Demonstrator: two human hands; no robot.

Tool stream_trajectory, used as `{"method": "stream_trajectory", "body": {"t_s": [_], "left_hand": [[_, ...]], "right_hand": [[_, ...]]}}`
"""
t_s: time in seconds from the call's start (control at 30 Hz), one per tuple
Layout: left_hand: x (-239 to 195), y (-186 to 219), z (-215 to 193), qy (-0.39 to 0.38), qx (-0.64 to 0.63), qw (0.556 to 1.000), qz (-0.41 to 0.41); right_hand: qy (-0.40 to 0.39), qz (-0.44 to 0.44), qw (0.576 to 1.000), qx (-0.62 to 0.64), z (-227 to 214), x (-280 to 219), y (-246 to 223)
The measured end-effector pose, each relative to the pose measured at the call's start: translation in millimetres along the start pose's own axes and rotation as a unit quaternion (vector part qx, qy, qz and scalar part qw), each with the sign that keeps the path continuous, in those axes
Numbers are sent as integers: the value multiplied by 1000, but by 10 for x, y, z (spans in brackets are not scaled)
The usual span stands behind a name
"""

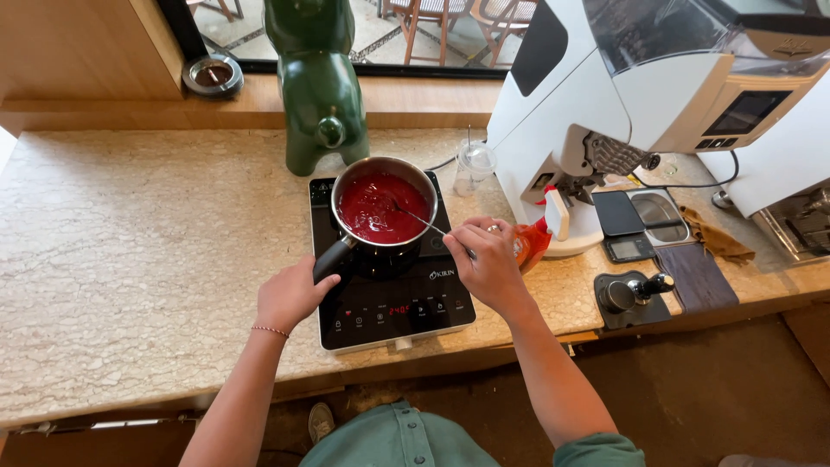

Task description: The person stirs a red sauce in a saucepan placed on an induction cooktop using a metal spoon. The person holds the saucepan handle with the left hand and stirs continuously with the right hand throughout the video.

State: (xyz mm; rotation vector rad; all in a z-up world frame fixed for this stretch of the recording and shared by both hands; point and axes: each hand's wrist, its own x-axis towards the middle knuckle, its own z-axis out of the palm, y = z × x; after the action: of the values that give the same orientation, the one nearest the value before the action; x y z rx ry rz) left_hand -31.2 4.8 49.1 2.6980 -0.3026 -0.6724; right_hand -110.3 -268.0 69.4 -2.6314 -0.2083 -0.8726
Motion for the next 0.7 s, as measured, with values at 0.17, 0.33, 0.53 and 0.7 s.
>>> {"method": "stream_trajectory", "body": {"t_s": [0.17,0.33,0.53,0.7], "left_hand": [[38,-15,7,0,6,1000,-2],[95,81,-24,-1,13,1000,19],[241,106,56,6,14,999,31],[263,106,56,3,16,999,33]], "right_hand": [[-31,-34,999,23,-197,5,-262],[-29,-35,998,34,47,24,-183],[-29,-25,998,-41,-169,-37,-181],[-46,-62,997,17,-125,-14,-302]]}}
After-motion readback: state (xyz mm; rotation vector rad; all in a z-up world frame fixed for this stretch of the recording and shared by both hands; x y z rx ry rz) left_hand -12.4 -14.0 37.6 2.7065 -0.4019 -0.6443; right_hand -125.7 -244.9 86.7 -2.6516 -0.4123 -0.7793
